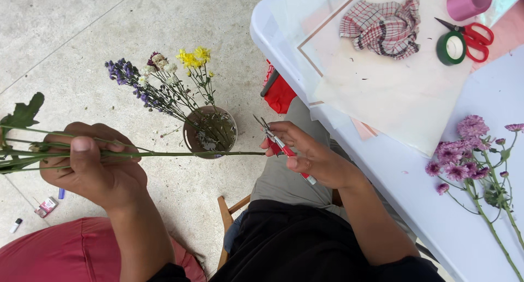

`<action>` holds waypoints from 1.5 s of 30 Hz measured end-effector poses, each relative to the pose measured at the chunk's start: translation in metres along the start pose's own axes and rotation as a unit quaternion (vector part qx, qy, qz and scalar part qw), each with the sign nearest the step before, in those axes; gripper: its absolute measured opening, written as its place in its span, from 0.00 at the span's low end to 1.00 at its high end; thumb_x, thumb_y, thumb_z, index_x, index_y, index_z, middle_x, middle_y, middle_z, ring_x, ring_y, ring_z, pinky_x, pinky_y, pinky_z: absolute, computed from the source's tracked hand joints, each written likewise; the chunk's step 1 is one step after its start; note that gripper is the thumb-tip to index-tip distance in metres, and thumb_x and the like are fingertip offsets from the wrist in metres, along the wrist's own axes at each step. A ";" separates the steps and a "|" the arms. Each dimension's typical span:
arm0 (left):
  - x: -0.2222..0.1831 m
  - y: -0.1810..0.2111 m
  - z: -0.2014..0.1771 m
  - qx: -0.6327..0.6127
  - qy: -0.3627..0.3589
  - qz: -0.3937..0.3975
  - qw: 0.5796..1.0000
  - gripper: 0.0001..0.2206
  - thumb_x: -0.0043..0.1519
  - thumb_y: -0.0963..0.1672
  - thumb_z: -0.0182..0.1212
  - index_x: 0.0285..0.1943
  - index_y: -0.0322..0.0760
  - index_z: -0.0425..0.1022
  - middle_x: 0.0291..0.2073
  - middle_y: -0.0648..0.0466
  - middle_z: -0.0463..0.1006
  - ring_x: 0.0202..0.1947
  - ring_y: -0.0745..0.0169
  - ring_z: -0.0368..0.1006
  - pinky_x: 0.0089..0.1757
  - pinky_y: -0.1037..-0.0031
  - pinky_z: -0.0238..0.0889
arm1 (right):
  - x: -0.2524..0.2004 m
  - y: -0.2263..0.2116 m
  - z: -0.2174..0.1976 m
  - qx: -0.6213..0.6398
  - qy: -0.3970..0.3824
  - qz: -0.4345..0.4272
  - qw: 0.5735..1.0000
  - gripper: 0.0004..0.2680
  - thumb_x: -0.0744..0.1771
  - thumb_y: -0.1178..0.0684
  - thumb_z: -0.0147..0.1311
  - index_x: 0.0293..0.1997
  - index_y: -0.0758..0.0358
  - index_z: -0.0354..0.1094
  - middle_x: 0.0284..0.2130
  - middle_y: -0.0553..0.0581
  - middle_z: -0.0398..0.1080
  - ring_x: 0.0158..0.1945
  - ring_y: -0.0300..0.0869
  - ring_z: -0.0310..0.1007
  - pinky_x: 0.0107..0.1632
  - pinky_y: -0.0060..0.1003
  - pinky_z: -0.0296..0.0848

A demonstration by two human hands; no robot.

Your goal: The person arranges a bouquet by selecting individual flowers from a container, trimming the stems with shears, wiping them with a cloth, and placing them together on a table.

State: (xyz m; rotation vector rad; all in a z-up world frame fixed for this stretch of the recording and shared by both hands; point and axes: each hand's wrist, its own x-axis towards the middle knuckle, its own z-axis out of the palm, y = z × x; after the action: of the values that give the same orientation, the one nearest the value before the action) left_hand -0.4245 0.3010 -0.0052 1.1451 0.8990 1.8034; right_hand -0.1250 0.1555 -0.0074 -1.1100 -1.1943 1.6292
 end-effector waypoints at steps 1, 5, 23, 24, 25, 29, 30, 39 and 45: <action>0.000 0.005 0.012 -0.010 -0.012 -0.002 1.000 0.16 0.67 0.44 0.61 0.29 0.36 0.59 0.18 0.48 0.59 0.18 0.58 0.59 0.22 0.71 0.54 | -0.006 -0.013 -0.002 -0.002 0.015 -0.006 1.000 0.30 0.68 0.34 0.50 0.74 0.61 0.47 0.62 0.61 0.62 0.62 0.48 0.66 0.67 0.48 0.60; 0.004 0.012 0.055 -0.034 -0.078 0.024 0.996 0.14 0.70 0.46 0.56 0.34 0.38 0.57 0.20 0.51 0.57 0.17 0.60 0.56 0.21 0.70 0.54 | -0.023 -0.064 -0.011 -0.158 0.125 -0.013 0.979 0.27 0.66 0.39 0.53 0.72 0.57 0.53 0.63 0.55 0.65 0.66 0.43 0.63 0.66 0.42 0.60; -0.008 -0.013 0.154 -0.075 -0.130 -0.039 0.988 0.16 0.69 0.46 0.56 0.29 0.39 0.61 0.18 0.51 0.63 0.18 0.61 0.61 0.23 0.72 0.55 | -0.011 -0.030 -0.121 -0.522 0.477 -0.008 0.707 0.23 0.62 0.42 0.68 0.60 0.55 0.66 0.49 0.56 0.64 0.55 0.53 0.63 0.57 0.50 0.60; -0.009 -0.013 0.154 -0.064 -0.126 -0.047 0.989 0.16 0.68 0.46 0.56 0.28 0.39 0.61 0.18 0.50 0.64 0.18 0.62 0.60 0.24 0.73 0.56 | -0.011 -0.038 -0.122 -0.511 0.508 -0.032 0.693 0.18 0.64 0.50 0.67 0.57 0.56 0.64 0.46 0.58 0.65 0.52 0.54 0.67 0.50 0.51 0.66; -0.009 -0.014 0.156 -0.062 -0.126 -0.046 0.989 0.16 0.68 0.46 0.56 0.28 0.39 0.61 0.18 0.50 0.64 0.18 0.62 0.60 0.24 0.73 0.56 | -0.006 -0.041 -0.132 -0.509 0.508 -0.033 0.694 0.18 0.64 0.50 0.67 0.57 0.56 0.64 0.46 0.58 0.65 0.52 0.54 0.67 0.50 0.51 0.66; -0.015 -0.014 0.158 -0.063 -0.098 -0.066 0.991 0.16 0.67 0.46 0.57 0.27 0.38 0.62 0.16 0.51 0.63 0.13 0.61 0.58 0.20 0.73 0.54 | 0.012 -0.026 -0.176 -0.558 0.486 0.012 0.672 0.22 0.62 0.50 0.70 0.61 0.50 0.68 0.44 0.58 0.57 0.49 0.53 0.61 0.50 0.50 0.66; -0.017 -0.012 0.159 -0.064 -0.095 -0.075 0.991 0.15 0.68 0.45 0.55 0.27 0.38 0.61 0.16 0.50 0.63 0.12 0.61 0.57 0.19 0.74 0.53 | 0.017 -0.018 -0.189 -0.562 0.473 0.047 0.677 0.14 0.62 0.51 0.68 0.52 0.48 0.76 0.44 0.58 0.58 0.50 0.54 0.61 0.49 0.51 0.66; -0.001 -0.012 0.146 -0.087 -0.064 -0.054 0.993 0.14 0.66 0.45 0.60 0.30 0.39 0.62 0.18 0.51 0.63 0.15 0.62 0.58 0.17 0.73 0.52 | -0.081 -0.084 -0.087 -0.254 0.328 -0.226 0.882 0.06 0.72 0.53 0.46 0.52 0.60 0.57 0.60 0.61 0.59 0.65 0.46 0.60 0.62 0.39 0.65; 0.011 -0.005 0.135 -0.124 -0.017 -0.028 0.992 0.17 0.66 0.46 0.56 0.24 0.42 0.60 0.15 0.56 0.57 0.10 0.64 0.50 0.14 0.72 0.45 | -0.110 -0.025 -0.012 -0.192 0.146 -0.061 0.968 0.12 0.64 0.62 0.55 0.35 0.54 0.50 0.47 0.57 0.74 0.69 0.42 0.69 0.36 0.31 0.57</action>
State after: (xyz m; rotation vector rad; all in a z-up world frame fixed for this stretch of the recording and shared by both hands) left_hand -0.3010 0.3324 0.0400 0.9796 0.6588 1.7869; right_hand -0.0799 0.0606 0.0353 -1.4295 -1.3804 1.1172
